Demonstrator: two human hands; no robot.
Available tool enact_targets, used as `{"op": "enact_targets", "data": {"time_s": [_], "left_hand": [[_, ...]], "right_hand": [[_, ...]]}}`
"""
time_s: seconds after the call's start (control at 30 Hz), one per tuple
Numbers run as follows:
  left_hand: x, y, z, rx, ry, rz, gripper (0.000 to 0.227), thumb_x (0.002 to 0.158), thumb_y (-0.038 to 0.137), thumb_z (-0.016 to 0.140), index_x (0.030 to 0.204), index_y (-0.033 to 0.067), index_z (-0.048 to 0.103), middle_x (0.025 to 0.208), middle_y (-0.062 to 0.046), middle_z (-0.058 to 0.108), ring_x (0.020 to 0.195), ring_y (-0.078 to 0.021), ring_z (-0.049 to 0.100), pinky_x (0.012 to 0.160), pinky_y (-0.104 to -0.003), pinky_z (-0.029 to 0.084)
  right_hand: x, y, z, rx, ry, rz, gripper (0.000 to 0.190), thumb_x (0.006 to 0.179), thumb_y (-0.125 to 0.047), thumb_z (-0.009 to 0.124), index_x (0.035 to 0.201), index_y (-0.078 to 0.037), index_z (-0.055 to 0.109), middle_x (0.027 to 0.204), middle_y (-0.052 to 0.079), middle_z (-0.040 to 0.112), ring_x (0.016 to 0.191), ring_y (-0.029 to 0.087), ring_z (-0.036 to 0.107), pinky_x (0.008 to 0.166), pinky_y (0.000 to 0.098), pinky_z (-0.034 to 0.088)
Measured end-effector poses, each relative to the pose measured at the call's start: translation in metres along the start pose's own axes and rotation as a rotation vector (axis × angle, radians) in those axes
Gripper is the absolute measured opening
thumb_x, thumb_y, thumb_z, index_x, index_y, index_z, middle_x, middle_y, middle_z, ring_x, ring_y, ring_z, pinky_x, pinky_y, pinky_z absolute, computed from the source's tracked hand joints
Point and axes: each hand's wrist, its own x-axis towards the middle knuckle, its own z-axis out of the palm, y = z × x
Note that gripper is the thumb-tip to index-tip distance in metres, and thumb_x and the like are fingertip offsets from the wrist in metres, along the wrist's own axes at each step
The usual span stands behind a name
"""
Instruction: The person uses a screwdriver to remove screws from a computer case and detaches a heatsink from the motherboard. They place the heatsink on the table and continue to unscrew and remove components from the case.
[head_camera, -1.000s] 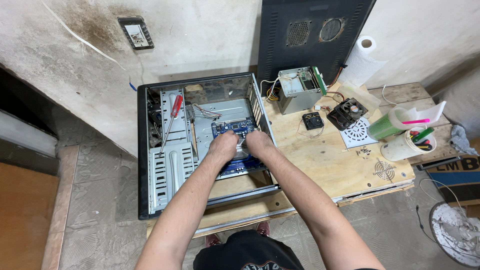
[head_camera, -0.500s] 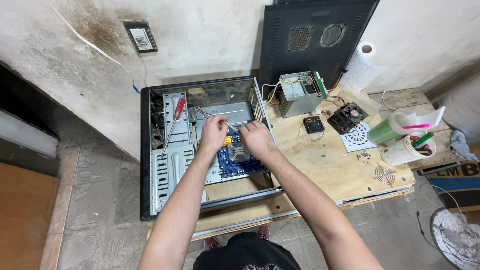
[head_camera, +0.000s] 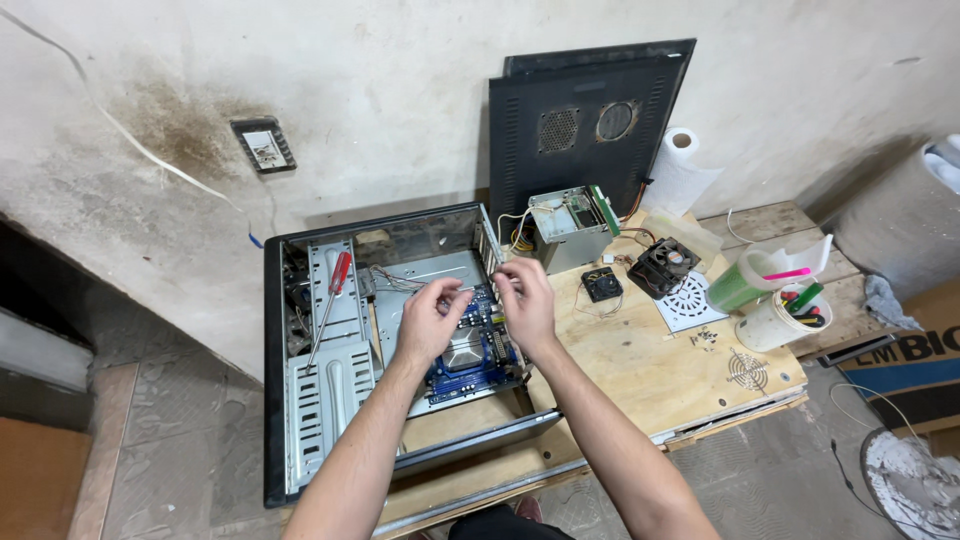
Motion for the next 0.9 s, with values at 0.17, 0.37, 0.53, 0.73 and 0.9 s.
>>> {"op": "enact_targets", "data": {"time_s": [0.17, 0.37, 0.53, 0.73, 0.9], "left_hand": [[-0.009, 0.002, 0.007, 0.254, -0.232, 0.008, 0.009, 0.101, 0.025, 0.083, 0.106, 0.0210, 0.088, 0.080, -0.002, 0.083, 0.078, -0.0160, 0.078, 0.073, -0.033, 0.065], [-0.011, 0.008, 0.017, 0.313, -0.320, -0.060, 0.012, 0.101, 0.027, 0.082, 0.108, 0.0192, 0.087, 0.079, -0.005, 0.082, 0.077, -0.0212, 0.078, 0.077, -0.038, 0.065], [-0.012, 0.001, 0.019, 0.333, -0.331, -0.081, 0.009, 0.100, 0.027, 0.083, 0.105, 0.0224, 0.088, 0.076, -0.003, 0.081, 0.075, -0.0189, 0.077, 0.075, -0.037, 0.065], [-0.012, -0.001, 0.015, 0.321, -0.337, -0.132, 0.010, 0.100, 0.025, 0.081, 0.105, 0.0213, 0.088, 0.076, -0.004, 0.081, 0.073, -0.0198, 0.076, 0.073, -0.038, 0.064], [-0.010, 0.000, 0.013, 0.322, -0.345, -0.190, 0.011, 0.100, 0.025, 0.080, 0.106, 0.0218, 0.088, 0.073, -0.002, 0.080, 0.070, -0.0172, 0.074, 0.071, -0.036, 0.064]], "right_hand": [[0.012, 0.032, -0.055, 0.501, 0.278, 0.561, 0.017, 0.112, -0.015, 0.076, 0.127, -0.007, 0.075, 0.104, -0.003, 0.076, 0.096, 0.006, 0.072, 0.085, 0.0214, 0.063], [-0.013, 0.127, -0.060, 0.621, 0.343, 0.964, 0.023, 0.112, -0.019, 0.075, 0.130, -0.007, 0.068, 0.108, 0.007, 0.082, 0.087, 0.014, 0.083, 0.068, 0.0193, 0.069], [-0.027, 0.160, -0.049, 0.680, 0.341, 1.177, 0.026, 0.113, -0.016, 0.069, 0.134, -0.003, 0.063, 0.110, 0.012, 0.080, 0.090, 0.018, 0.087, 0.071, 0.0222, 0.073], [-0.028, 0.189, -0.034, 0.715, 0.339, 1.294, 0.025, 0.114, -0.015, 0.065, 0.136, -0.004, 0.060, 0.116, 0.016, 0.082, 0.096, 0.023, 0.087, 0.078, 0.0290, 0.075], [-0.011, 0.197, -0.020, 0.827, 0.345, 1.333, 0.021, 0.114, -0.011, 0.064, 0.135, -0.006, 0.060, 0.118, 0.018, 0.084, 0.098, 0.026, 0.088, 0.082, 0.0327, 0.075]]}}
